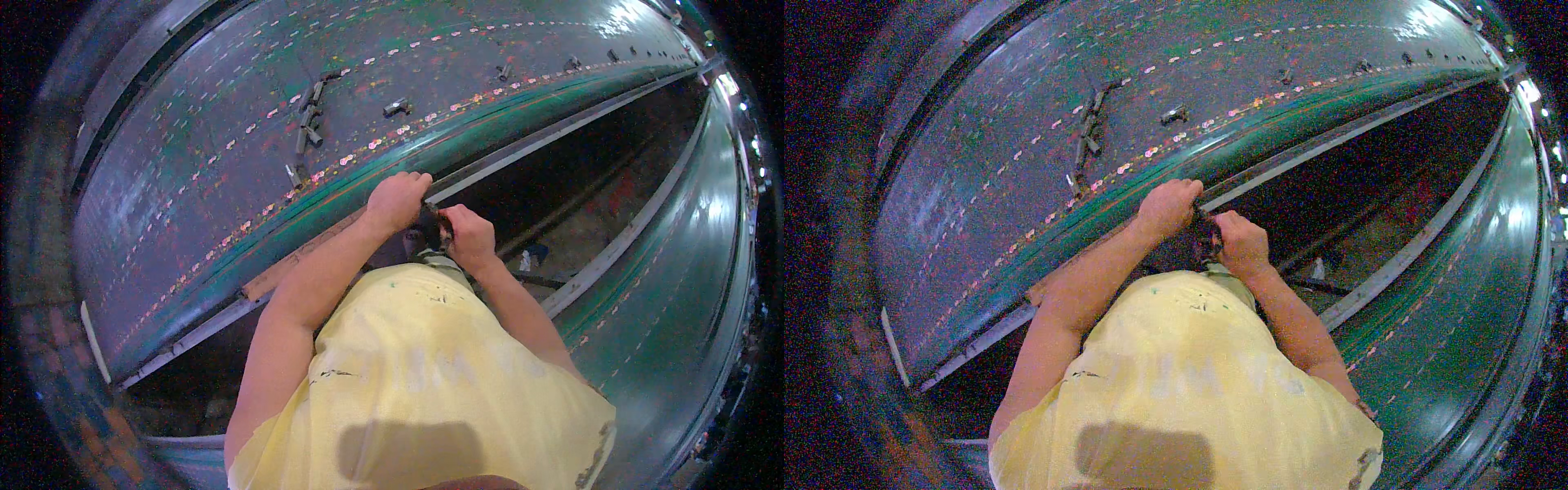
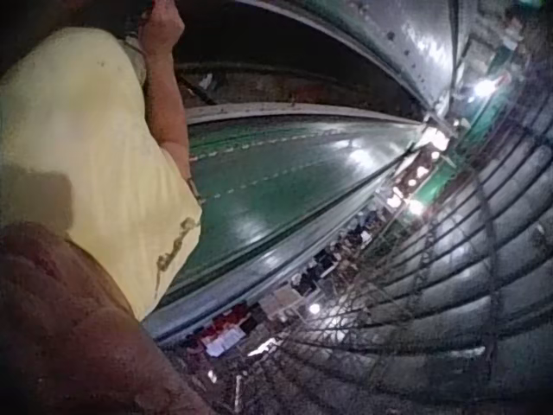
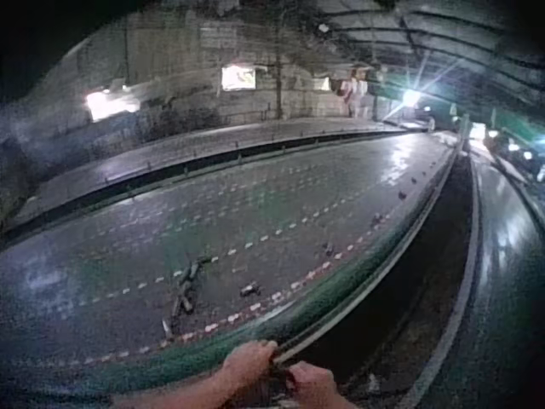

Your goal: The person repeatedly picks up small metal clips from a green conveyor belt and uses a wooden block to press or adjust them. The person handles the clips one at a time, placing them back on the belt after each adjustment.

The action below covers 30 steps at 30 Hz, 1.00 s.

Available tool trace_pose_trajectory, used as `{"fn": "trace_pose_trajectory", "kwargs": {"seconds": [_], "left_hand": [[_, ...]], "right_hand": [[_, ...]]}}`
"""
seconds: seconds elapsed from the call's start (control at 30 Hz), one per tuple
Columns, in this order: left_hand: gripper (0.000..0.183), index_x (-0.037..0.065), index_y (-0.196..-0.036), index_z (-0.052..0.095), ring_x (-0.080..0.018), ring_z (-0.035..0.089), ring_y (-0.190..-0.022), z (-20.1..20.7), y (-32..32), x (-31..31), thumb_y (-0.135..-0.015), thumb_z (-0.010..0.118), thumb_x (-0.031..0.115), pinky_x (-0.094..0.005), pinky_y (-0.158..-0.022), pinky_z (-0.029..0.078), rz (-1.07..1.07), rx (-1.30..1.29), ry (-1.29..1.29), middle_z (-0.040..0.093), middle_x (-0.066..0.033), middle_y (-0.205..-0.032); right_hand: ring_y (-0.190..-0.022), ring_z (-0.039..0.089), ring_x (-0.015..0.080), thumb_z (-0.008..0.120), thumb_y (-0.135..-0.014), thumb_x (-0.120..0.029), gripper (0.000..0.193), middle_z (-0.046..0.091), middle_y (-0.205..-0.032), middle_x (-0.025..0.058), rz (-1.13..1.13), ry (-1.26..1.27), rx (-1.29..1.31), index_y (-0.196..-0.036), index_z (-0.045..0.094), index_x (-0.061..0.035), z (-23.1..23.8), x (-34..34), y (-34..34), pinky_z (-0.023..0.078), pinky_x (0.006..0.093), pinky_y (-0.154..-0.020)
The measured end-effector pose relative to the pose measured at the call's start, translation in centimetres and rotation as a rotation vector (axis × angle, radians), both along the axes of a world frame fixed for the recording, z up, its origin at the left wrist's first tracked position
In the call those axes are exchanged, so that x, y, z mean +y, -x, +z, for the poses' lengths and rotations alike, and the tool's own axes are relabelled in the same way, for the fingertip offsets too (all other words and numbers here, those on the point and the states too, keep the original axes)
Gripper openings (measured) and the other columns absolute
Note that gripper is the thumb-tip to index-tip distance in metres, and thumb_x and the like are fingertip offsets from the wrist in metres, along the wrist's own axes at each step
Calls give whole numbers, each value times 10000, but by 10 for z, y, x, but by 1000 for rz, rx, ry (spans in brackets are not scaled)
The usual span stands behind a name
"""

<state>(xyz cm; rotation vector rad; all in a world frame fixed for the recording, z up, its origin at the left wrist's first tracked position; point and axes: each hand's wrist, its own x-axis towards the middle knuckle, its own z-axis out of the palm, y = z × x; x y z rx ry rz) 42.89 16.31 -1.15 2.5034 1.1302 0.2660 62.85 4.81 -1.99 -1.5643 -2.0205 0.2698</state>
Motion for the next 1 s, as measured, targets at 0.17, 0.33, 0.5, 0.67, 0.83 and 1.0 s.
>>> {"fn": "trace_pose_trajectory", "kwargs": {"seconds": [0.17,0.33,0.5,0.67,0.83,1.0], "left_hand": [[238,85,-1168,656,-415,725,-1116,-2,0,1,-930,668,83,-563,-927,609,13,-18,5,742,-165,-1108],[244,86,-1169,656,-419,726,-1108,0,0,-3,-926,675,81,-569,-915,608,26,-54,-2,741,-169,-1100],[223,84,-1152,643,-431,723,-1097,2,1,-4,-930,659,74,-577,-899,607,17,-56,5,736,-177,-1085],[218,78,-1126,630,-402,724,-1097,0,0,-3,-914,679,56,-538,-911,606,17,-49,-5,733,-161,-1066],[243,71,-1123,624,-392,722,-1096,5,1,-4,-896,709,49,-522,-919,606,26,-21,4,732,-153,-1066],[260,79,-1164,637,-418,712,-1134,6,0,-3,-907,671,72,-561,-922,600,4,10,29,729,-171,-1133]], "right_hand": [[-907,747,318,808,-838,-114,295,717,-979,86,-50,25,-139,-1122,729,-123,-16,1,11,608,460,-747],[-849,739,289,726,-919,-187,277,725,-990,66,12,-125,-299,-1190,738,-133,-24,2,8,585,463,-695],[-762,679,238,792,-1014,-240,247,682,-848,71,-143,-37,57,-1209,750,-96,-58,-8,15,495,396,-650],[-539,464,145,628,-1147,-462,374,467,-611,-6,-279,866,1503,-1174,727,-103,-101,-13,24,399,367,-546],[-496,315,122,541,-1168,-537,457,320,-599,-51,-112,1385,2227,-1221,725,-122,-50,-3,11,328,317,-496],[-624,610,193,596,-1164,-368,314,659,-750,15,-250,750,806,-1217,733,-90,-45,-14,8,501,373,-583]]}}
